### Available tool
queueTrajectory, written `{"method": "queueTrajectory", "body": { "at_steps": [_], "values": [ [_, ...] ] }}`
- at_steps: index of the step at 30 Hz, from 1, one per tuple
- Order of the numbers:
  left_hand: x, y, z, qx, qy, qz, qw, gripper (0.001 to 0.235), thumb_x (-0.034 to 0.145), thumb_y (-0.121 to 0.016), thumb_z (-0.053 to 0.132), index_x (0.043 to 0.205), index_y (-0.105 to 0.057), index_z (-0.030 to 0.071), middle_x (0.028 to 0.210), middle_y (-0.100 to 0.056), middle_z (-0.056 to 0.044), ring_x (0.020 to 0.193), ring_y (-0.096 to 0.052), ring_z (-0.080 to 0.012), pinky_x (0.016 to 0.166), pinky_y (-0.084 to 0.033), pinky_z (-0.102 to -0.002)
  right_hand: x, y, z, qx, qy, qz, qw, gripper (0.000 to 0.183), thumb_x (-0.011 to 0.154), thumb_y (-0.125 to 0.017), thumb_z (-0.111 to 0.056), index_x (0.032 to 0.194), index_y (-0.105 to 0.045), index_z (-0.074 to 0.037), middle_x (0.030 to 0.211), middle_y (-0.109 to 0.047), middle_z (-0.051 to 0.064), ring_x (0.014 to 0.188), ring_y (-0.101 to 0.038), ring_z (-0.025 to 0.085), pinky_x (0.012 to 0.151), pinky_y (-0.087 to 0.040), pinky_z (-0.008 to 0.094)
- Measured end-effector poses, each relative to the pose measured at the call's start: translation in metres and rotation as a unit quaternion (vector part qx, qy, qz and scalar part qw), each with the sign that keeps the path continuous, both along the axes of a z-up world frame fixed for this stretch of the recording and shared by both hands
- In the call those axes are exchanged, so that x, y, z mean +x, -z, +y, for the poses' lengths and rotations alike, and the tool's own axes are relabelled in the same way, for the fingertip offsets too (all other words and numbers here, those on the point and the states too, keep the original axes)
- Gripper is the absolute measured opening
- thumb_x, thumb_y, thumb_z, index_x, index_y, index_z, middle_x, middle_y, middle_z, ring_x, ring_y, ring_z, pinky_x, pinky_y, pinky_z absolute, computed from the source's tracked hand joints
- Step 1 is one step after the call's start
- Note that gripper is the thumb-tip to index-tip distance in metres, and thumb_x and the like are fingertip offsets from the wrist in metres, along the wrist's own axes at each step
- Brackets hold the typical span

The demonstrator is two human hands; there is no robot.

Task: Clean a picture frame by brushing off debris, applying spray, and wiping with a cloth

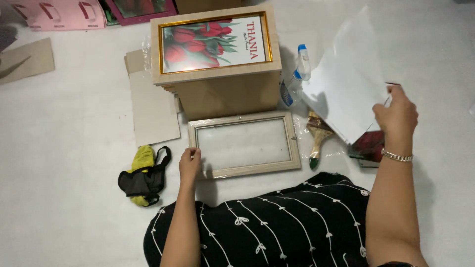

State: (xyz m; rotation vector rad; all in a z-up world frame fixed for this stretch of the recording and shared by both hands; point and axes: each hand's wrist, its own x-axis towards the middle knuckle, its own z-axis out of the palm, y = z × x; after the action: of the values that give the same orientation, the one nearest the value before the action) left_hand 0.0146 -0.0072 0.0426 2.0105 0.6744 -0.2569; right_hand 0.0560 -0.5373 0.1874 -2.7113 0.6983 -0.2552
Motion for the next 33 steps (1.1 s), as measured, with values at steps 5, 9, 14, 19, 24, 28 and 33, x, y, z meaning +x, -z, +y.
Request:
{"method": "queueTrajectory", "body": {
  "at_steps": [5, 9, 14, 19, 24, 28, 33],
  "values": [
    [-0.002, 0.031, 0.009, -0.014, 0.008, -0.009, 1.000, 0.031, 0.097, -0.058, 0.027, 0.117, -0.069, 0.007, 0.114, -0.070, -0.010, 0.102, -0.065, -0.0234, 0.090, -0.052, -0.035, 0.001, 0.086, -0.019, 0.097, 0.057, 0.143, 0.983, 0.054, 0.082, -0.075, -0.003, 0.135, -0.064, -0.008, 0.109, -0.072, 0.018, 0.084, -0.070, 0.030, 0.071, -0.056, 0.042],
    [0.000, 0.033, 0.011, 0.012, 0.028, 0.015, 0.999, 0.034, 0.098, -0.057, 0.029, 0.120, -0.068, 0.005, 0.117, -0.072, -0.013, 0.103, -0.068, -0.0241, 0.089, -0.055, -0.035, -0.009, 0.136, -0.039, 0.083, 0.116, 0.121, 0.982, 0.047, 0.086, -0.055, 0.005, 0.133, -0.061, 0.005, 0.113, -0.069, 0.030, 0.094, -0.069, 0.042, 0.077, -0.058, 0.046],
    [0.000, 0.033, 0.008, 0.004, 0.030, 0.021, 0.999, 0.035, 0.097, -0.058, 0.030, 0.120, -0.069, 0.006, 0.115, -0.072, -0.011, 0.105, -0.067, -0.0239, 0.092, -0.053, -0.034, -0.017, 0.152, -0.060, 0.164, 0.195, 0.075, 0.964, 0.054, 0.088, -0.066, -0.010, 0.138, -0.052, 0.004, 0.122, -0.064, 0.028, 0.108, -0.065, 0.041, 0.089, -0.055, 0.047],
    [0.002, 0.027, 0.006, -0.018, 0.010, 0.035, 0.999, 0.029, 0.097, -0.060, 0.027, 0.115, -0.069, 0.006, 0.106, -0.072, -0.009, 0.091, -0.066, -0.0213, 0.081, -0.055, -0.033, -0.029, 0.227, -0.108, 0.213, 0.211, -0.015, 0.954, 0.046, 0.082, -0.076, -0.005, 0.126, -0.062, 0.001, 0.113, -0.068, 0.017, 0.095, -0.068, 0.029, 0.082, -0.058, 0.037],
    [0.001, 0.042, 0.007, 0.009, 0.045, -0.014, 0.999, 0.034, 0.095, -0.061, 0.028, 0.117, -0.069, 0.004, 0.113, -0.073, -0.013, 0.104, -0.068, -0.0261, 0.092, -0.053, -0.035, -0.040, 0.158, -0.088, 0.284, 0.243, -0.028, 0.927, 0.050, 0.090, -0.070, 0.000, 0.137, -0.056, -0.002, 0.124, -0.066, 0.018, 0.111, -0.068, 0.029, 0.096, -0.057, 0.033],
    [-0.002, 0.034, -0.004, 0.021, 0.057, -0.014, 0.998, 0.030, 0.095, -0.061, 0.027, 0.114, -0.070, 0.005, 0.107, -0.072, -0.010, 0.096, -0.067, -0.0245, 0.086, -0.054, -0.035, -0.084, 0.099, -0.071, 0.334, 0.269, -0.030, 0.903, 0.040, 0.093, -0.070, -0.010, 0.133, -0.062, -0.009, 0.109, -0.072, 0.011, 0.086, -0.072, 0.019, 0.065, -0.059, 0.026],
    [-0.011, -0.030, -0.067, -0.084, 0.085, 0.013, 0.993, 0.030, 0.099, -0.058, 0.030, 0.121, -0.068, 0.011, 0.125, -0.070, -0.008, 0.117, -0.065, -0.0208, 0.104, -0.053, -0.036, -0.146, 0.044, -0.026, 0.382, 0.315, -0.050, 0.867, 0.045, 0.096, -0.068, -0.018, 0.138, -0.057, -0.006, 0.127, -0.067, 0.018, 0.112, -0.070, 0.026, 0.090, -0.061, 0.028]
  ]
}}
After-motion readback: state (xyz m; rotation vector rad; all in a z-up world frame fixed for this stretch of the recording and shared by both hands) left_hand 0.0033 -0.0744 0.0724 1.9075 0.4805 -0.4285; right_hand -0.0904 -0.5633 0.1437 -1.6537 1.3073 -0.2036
